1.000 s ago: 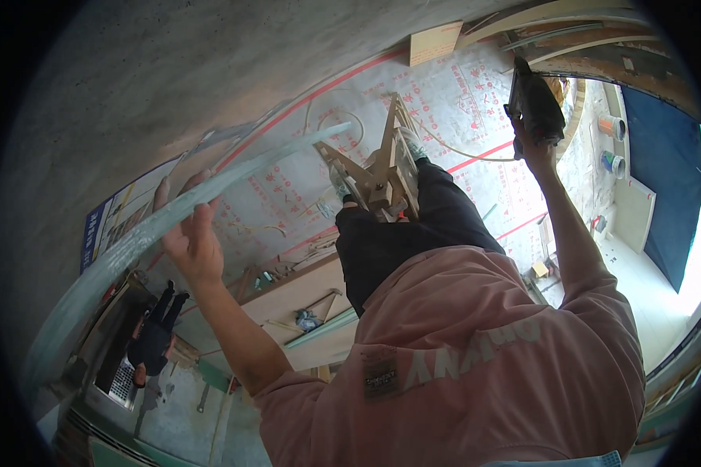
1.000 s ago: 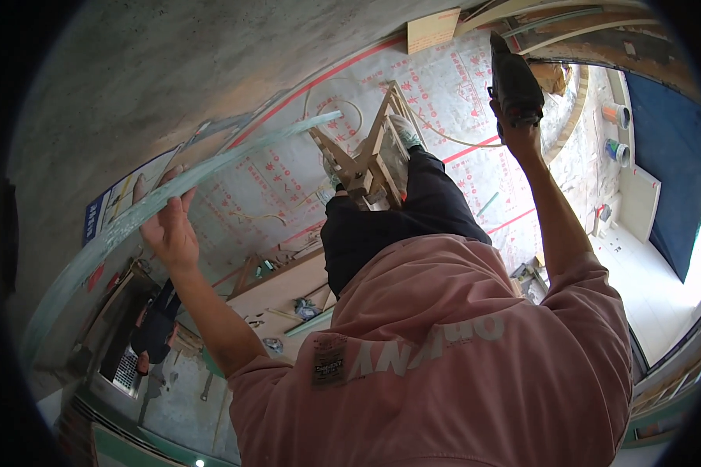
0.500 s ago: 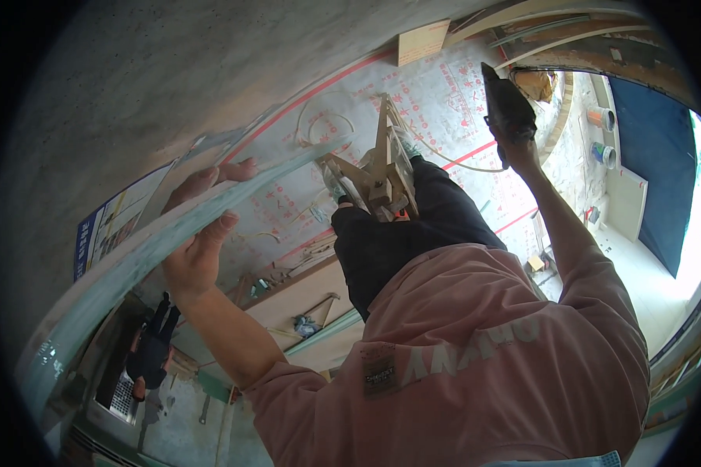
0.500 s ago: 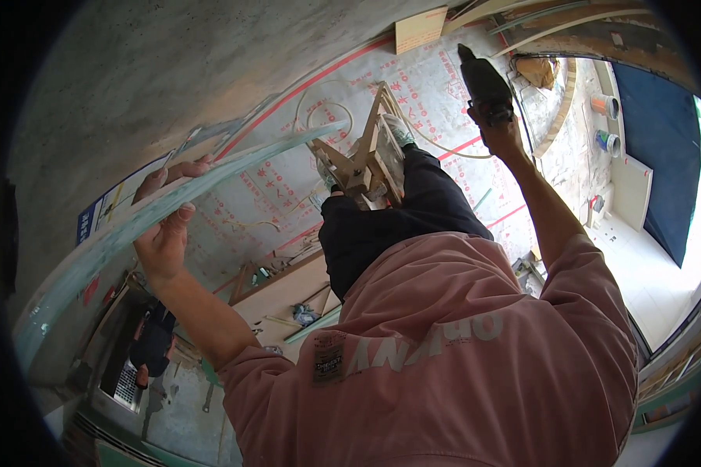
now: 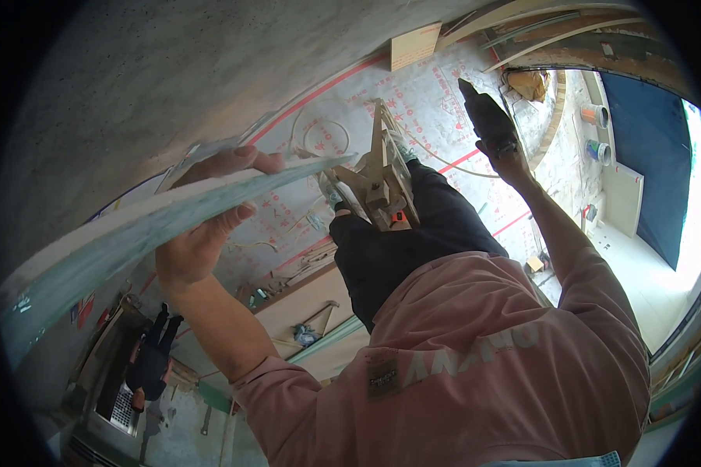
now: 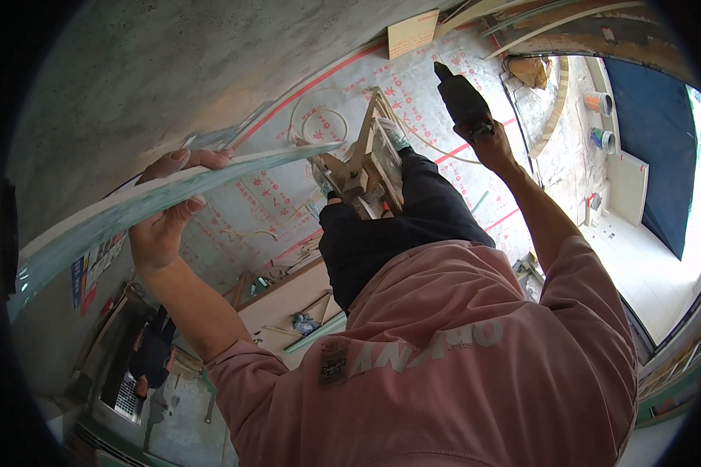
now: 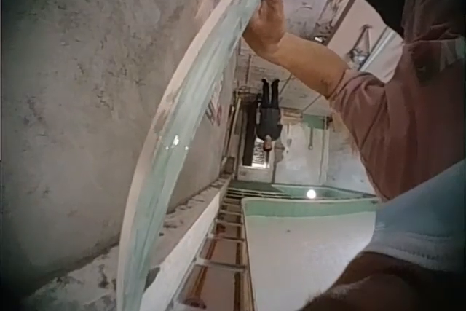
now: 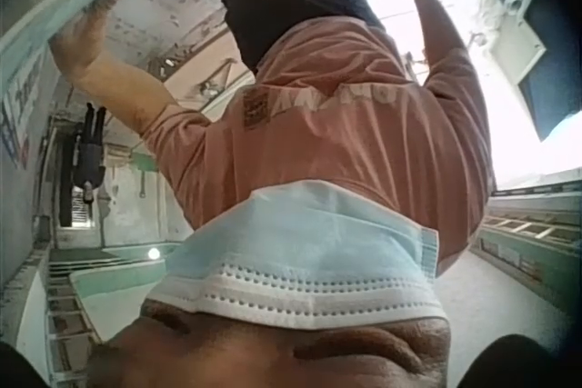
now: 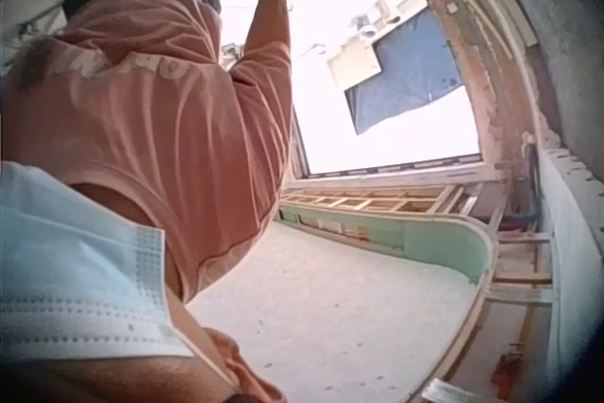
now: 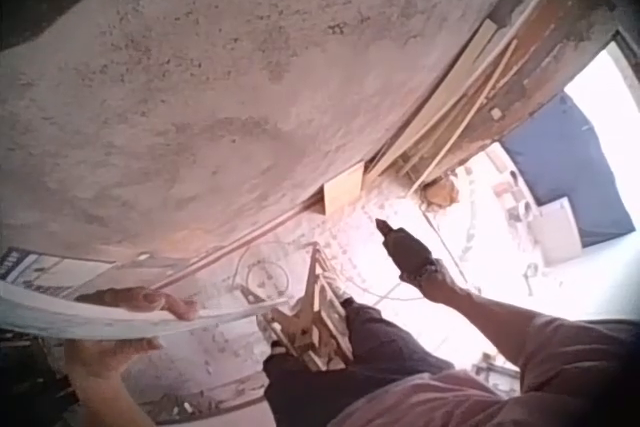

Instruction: Applying adhesive to decorative molding strips and then securing them to a wall using a pneumatic nailer.

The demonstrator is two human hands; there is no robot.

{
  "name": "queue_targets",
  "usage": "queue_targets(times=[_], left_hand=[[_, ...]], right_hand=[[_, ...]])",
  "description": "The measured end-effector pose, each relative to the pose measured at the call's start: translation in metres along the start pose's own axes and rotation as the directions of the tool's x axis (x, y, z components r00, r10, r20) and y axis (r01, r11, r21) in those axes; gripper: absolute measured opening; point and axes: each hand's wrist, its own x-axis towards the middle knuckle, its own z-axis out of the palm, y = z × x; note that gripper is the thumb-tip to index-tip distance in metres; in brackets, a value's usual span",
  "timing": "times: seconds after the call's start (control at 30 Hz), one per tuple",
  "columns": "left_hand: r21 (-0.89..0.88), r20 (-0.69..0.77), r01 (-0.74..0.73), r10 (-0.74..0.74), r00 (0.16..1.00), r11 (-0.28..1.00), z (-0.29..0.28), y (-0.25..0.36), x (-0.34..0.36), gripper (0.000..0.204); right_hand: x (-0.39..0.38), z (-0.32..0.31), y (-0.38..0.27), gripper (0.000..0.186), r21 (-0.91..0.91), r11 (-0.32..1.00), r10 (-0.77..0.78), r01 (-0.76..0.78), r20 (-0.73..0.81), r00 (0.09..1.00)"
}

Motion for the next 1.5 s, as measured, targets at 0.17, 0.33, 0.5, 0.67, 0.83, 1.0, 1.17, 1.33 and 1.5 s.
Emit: queue_targets(times=[0.17, 0.33, 0.5, 0.67, 0.83, 1.0, 1.17, 1.33, 1.5], left_hand=[[0.010, 0.057, -0.027, 0.026, 0.998, 1.000, 0.000, 0.000, 0.000, 0.047], [0.041, 0.100, 0.037, -0.041, 0.994, 0.998, 0.009, -0.012, 0.011, 0.040], [-0.052, 0.050, 0.103, -0.101, 0.994, 0.993, 0.026, -0.031, 0.012, 0.034], [-0.021, -0.004, 0.144, -0.144, 0.990, 0.989, 0.020, -0.037, 0.021, 0.027], [-0.097, -0.045, 0.101, -0.106, 0.993, 0.990, 0.010, -0.045, 0.023, 0.030], [-0.128, -0.048, 0.163, -0.170, 0.984, 0.978, 0.010, -0.028, 0.025, 0.038], [-0.084, 0.000, 0.109, -0.109, 0.994, 0.990, 0.013, -0.028, 0.023, 0.044], [-0.112, 0.001, 0.111, -0.111, 0.994, 0.987, 0.011, -0.031, 0.025, 0.044], [-0.100, 0.014, 0.149, -0.149, 0.989, 0.984, 0.008, -0.038, 0.033, 0.037]], right_hand=[[-0.005, 0.004, -0.020, 0.022, -0.032, 0.985, 0.171, -0.169, 0.071, 0.983], [-0.012, 0.013, 0.005, 0.039, -0.027, 0.970, 0.242, -0.240, 0.150, 0.959], [-0.014, 0.023, 0.024, 0.037, -0.038, 0.964, 0.266, -0.264, 0.205, 0.942], [-0.018, 0.028, 0.021, 0.023, 0.023, 0.990, 0.137, -0.142, 0.149, 0.979], [-0.014, 0.019, -0.001, 0.030, -0.003, 0.968, 0.245, -0.251, 0.240, 0.939], [-0.020, 0.020, 0.007, 0.032, 0.017, 0.980, 0.193, -0.201, 0.211, 0.958], [-0.023, 0.023, 0.032, 0.036, -0.030, 0.970, 0.242, -0.242, 0.246, 0.939], [-0.020, 0.023, 0.019, 0.038, -0.056, 0.957, 0.289, -0.284, 0.272, 0.918], [-0.018, 0.025, 0.007, 0.016, 0.006, 0.981, 0.189, -0.196, 0.239, 0.953]])
